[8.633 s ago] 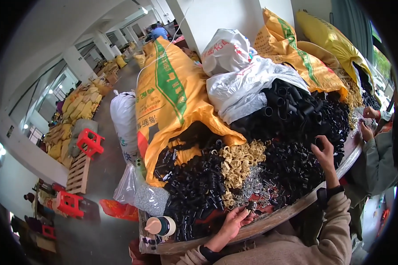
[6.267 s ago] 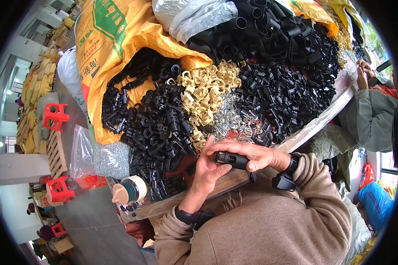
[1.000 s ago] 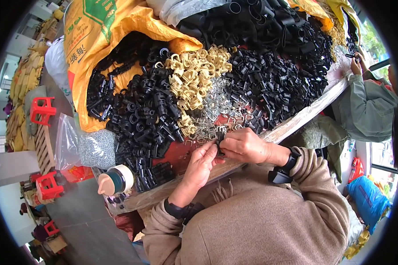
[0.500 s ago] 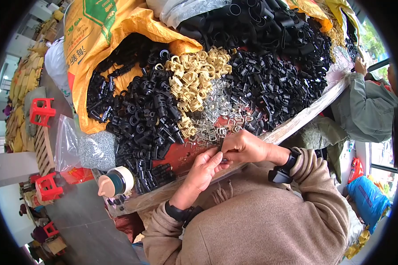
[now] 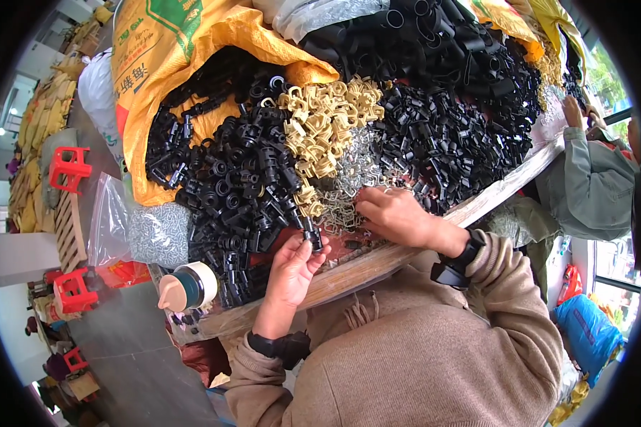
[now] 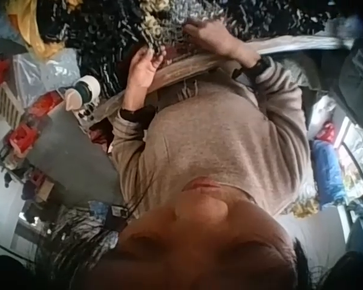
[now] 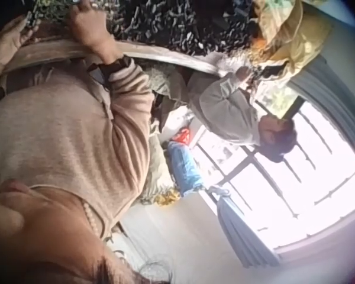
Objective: The person picks up a black plastic component and a beige plastic clip, fits the clip into the component, and then inserts a small metal ring into the assembly. This process is repeated multiple times, and each completed unit is placed onto the table.
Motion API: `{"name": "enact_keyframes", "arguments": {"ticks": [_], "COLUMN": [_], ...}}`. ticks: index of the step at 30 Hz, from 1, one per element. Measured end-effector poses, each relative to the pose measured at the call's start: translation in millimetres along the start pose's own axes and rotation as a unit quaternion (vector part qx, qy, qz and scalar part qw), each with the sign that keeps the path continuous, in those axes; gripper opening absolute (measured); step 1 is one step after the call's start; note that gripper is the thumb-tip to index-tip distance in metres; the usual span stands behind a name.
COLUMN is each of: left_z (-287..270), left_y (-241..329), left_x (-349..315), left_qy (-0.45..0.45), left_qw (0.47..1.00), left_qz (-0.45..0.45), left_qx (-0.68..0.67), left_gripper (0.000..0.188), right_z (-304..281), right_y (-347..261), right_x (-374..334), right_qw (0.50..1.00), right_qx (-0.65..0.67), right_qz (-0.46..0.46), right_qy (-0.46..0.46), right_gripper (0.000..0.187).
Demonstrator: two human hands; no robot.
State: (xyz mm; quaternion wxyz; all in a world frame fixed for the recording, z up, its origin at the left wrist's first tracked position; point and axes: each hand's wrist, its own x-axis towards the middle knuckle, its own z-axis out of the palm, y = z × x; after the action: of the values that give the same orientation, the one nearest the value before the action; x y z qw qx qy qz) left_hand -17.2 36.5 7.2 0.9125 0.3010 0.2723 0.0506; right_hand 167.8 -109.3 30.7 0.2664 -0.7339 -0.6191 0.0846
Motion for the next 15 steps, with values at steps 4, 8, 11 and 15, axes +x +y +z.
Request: {"name": "enact_keyframes", "arguments": {"ticks": [4, 8, 11, 15], "left_z": [0.6, 0.3, -0.2, 2.9], "left_y": [-3.1, -3.6, -3.8, -5.7], "left_x": [2.4, 2.3, 3.1, 6.8], "left_qy": [0.003, -0.003, -0.013, -0.03], "left_qw": [1.0, 1.0, 1.0, 0.999], "left_qz": [0.0, 0.0, -0.002, -0.008], "left_qx": [-0.004, -0.007, -0.011, -0.017], "left_gripper": [0.017, 0.019, 0.019, 0.017], "right_z": [20.3, 15.5, 9.7, 2.4], "right_y": [7.6, 12.7, 10.7, 1.9], "right_x": [4.5, 3.5, 6.1, 6.3], "right_qw": [0.999, 0.999, 0.987, 0.828], "right_qx": [-0.03, 0.044, 0.157, 0.486], "right_qz": [-0.001, 0.021, 0.041, 0.273], "right_qy": [-0.018, -0.015, 0.015, -0.064], "right_gripper": [0.025, 0.021, 0.016, 0.009]}}
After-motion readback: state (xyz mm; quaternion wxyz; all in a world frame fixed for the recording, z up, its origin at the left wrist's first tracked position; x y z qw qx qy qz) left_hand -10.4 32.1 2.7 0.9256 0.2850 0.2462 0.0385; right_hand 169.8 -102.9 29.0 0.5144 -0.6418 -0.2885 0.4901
